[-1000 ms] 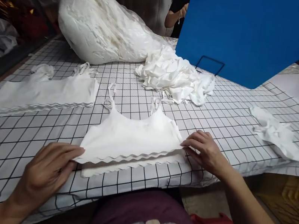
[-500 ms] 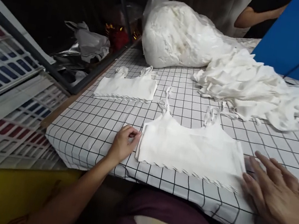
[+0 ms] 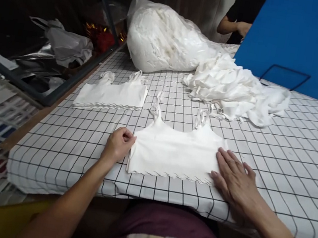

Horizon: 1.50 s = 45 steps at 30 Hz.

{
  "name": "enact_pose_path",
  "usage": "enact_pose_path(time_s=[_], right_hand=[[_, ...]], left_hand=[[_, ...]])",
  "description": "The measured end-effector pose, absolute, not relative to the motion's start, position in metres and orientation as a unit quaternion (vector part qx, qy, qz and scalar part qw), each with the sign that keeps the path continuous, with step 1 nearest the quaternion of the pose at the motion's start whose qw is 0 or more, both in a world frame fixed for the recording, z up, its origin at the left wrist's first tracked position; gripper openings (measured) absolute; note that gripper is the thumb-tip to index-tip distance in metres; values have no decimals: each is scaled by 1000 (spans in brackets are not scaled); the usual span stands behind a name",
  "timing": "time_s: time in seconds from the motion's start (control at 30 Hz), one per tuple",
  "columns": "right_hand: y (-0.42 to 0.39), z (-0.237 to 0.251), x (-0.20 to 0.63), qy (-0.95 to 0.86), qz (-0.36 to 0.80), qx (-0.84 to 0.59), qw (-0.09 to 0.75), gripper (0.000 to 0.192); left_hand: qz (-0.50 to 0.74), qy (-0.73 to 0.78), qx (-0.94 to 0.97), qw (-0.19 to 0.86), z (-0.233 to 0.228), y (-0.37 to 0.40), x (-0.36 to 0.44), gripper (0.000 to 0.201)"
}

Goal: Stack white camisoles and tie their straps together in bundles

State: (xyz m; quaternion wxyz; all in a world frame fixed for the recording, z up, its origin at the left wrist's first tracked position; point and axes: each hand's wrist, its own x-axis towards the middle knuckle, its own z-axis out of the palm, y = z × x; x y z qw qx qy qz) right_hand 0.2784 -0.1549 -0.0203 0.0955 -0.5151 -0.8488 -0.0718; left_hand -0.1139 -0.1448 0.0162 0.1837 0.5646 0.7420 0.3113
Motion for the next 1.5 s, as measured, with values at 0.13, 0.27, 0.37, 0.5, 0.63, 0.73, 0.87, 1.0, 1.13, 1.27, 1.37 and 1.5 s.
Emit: enact_pose_path(time_s=[0.13, 0.27, 0.37, 0.5, 0.63, 0.73, 0.87, 1.0, 1.13, 1.27, 1.37, 1.5], right_hand=[[-160, -21, 272, -840, -48, -536, 66, 64], [-164, -21, 274, -839, -31, -540, 59, 69], [-165, -20, 275, -829, -31, -554, 67, 71], [-163, -14, 265, -827, -30, -557, 66, 71], [-158, -7, 259, -837, 0, -544, 56, 66], [-151, -3, 269, -790, 4, -609, 75, 59], [-134, 2, 278, -737, -18, -659, 151, 47], [-112, 4, 272, -758, 2, -632, 164, 43], [-87, -1, 276, -770, 22, -616, 163, 38], [-71, -7, 290, -785, 54, -593, 171, 43], [-69, -9, 296, -779, 58, -598, 181, 42], [-72, -9, 292, -787, 72, -577, 204, 37]], left_hand=[[291, 690, 663, 1, 14, -153, -101, 18], [175, 599, 782, -3, 1, -165, -92, 50], [105, 598, 794, 25, -8, -169, -98, 60], [123, 576, 808, -14, -4, -164, -90, 65], [157, 523, 837, -22, 4, -158, -75, 61], [206, 563, 800, -4, 1, -153, -89, 54], [271, 630, 726, 53, -5, -140, -122, 42], [260, 597, 750, 117, 7, -129, -133, 34], [197, 574, 768, 205, 24, -113, -135, 37], [153, 572, 768, 244, 32, -98, -143, 38], [131, 563, 774, 258, 39, -95, -145, 33], [133, 530, 791, 275, 46, -97, -147, 24]])
